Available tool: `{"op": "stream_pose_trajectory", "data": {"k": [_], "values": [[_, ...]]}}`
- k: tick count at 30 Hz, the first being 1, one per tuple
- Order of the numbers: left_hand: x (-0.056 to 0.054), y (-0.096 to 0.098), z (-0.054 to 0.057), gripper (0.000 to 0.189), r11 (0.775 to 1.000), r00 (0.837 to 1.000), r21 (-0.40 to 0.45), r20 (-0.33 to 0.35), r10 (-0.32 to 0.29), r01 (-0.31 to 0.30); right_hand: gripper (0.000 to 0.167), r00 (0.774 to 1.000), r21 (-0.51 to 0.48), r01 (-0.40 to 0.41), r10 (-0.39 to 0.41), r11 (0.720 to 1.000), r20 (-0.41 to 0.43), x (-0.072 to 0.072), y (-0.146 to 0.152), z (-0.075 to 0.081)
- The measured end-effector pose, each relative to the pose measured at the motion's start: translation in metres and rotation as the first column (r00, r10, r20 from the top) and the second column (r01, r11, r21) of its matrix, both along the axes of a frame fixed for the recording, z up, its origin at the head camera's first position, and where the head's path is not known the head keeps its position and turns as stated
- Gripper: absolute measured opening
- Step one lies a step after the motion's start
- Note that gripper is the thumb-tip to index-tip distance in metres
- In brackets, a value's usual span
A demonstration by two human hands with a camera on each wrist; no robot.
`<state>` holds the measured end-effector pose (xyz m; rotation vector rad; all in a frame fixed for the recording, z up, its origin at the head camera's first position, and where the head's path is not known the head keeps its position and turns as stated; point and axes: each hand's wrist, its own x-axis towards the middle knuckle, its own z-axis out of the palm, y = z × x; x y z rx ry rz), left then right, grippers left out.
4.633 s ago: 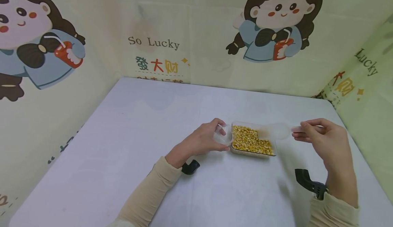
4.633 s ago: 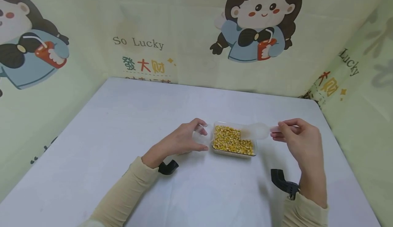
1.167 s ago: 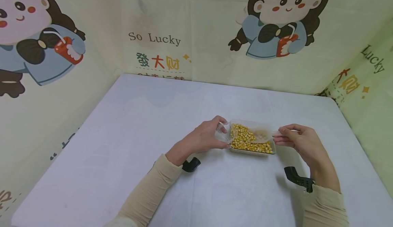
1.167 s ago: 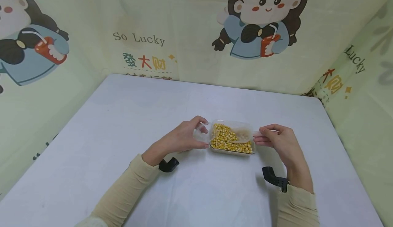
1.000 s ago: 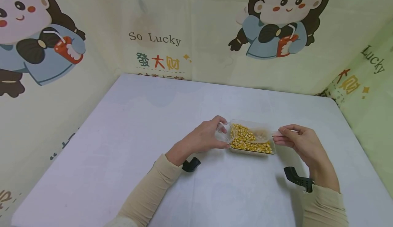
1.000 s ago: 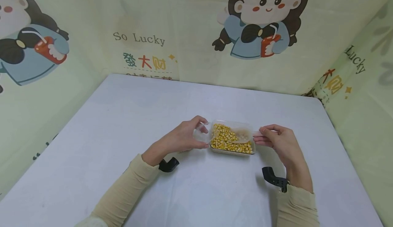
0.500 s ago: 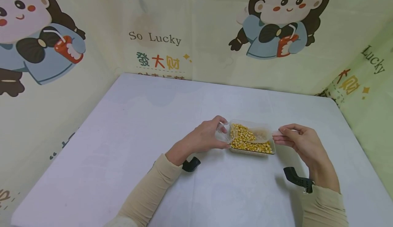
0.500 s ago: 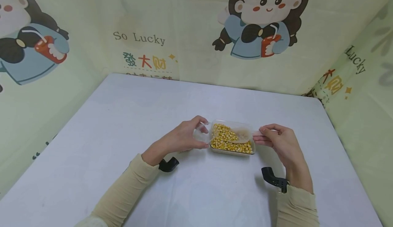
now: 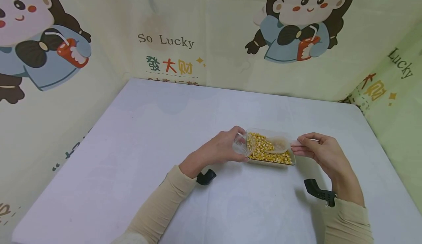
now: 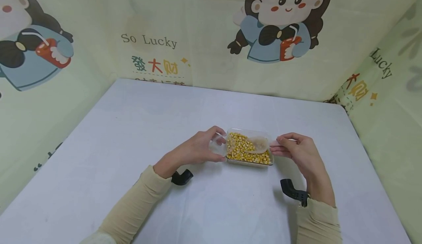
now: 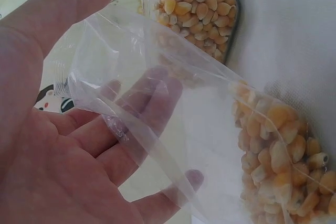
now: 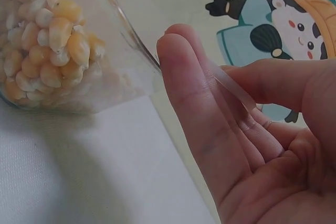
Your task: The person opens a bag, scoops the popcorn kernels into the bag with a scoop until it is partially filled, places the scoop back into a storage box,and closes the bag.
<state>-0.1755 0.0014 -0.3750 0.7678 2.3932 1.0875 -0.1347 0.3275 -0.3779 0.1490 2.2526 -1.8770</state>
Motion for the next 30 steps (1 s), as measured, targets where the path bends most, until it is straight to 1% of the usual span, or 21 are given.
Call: {"op": "stream_pose_trajectory", "data": {"k": [4,7,10,16,18,21,24,27,30], "values": [[0.000,0.000,0.000,0.066,1.000,1.000,0.004,-0.007,-0.004,0.004,0.042,1.000,-0.026,-0.003,0.003,1.000,-0.005,-0.001,-0.002,-0.001],[0.000,-0.001,0.000,0.066,1.000,1.000,0.008,-0.014,-0.011,0.011,0.043,1.000,0.003,-0.005,0.005,1.000,-0.012,-0.002,-0.004,-0.001],[0.000,0.000,0.001,0.066,1.000,1.000,0.007,-0.015,-0.015,0.015,0.043,1.000,0.054,-0.006,0.007,0.999,-0.022,-0.003,-0.006,-0.001],[0.000,0.000,0.001,0.067,1.000,0.999,-0.005,-0.032,-0.017,0.017,0.045,0.999,0.084,-0.010,0.012,0.996,-0.031,-0.004,-0.015,0.000],[0.000,0.000,0.002,0.068,1.000,0.999,-0.008,-0.039,-0.017,0.017,0.045,0.999,0.117,-0.017,0.021,0.993,-0.031,-0.005,-0.018,0.000],[0.000,0.000,0.001,0.068,1.000,0.999,-0.010,-0.040,-0.016,0.016,0.045,0.999,0.120,-0.021,0.024,0.993,-0.025,-0.006,-0.020,-0.001],[0.000,0.001,0.001,0.068,1.000,0.999,-0.009,-0.035,-0.015,0.015,0.045,1.000,0.098,-0.016,0.019,0.995,-0.023,-0.007,-0.019,-0.002],[0.000,0.001,0.001,0.067,1.000,0.999,-0.008,-0.029,-0.015,0.015,0.047,1.000,0.018,-0.006,0.006,1.000,-0.014,-0.007,-0.017,-0.004],[-0.001,0.000,0.001,0.067,1.000,1.000,-0.011,-0.025,-0.014,0.014,0.048,1.000,-0.068,-0.001,0.000,0.998,-0.010,-0.006,-0.015,-0.005]]}}
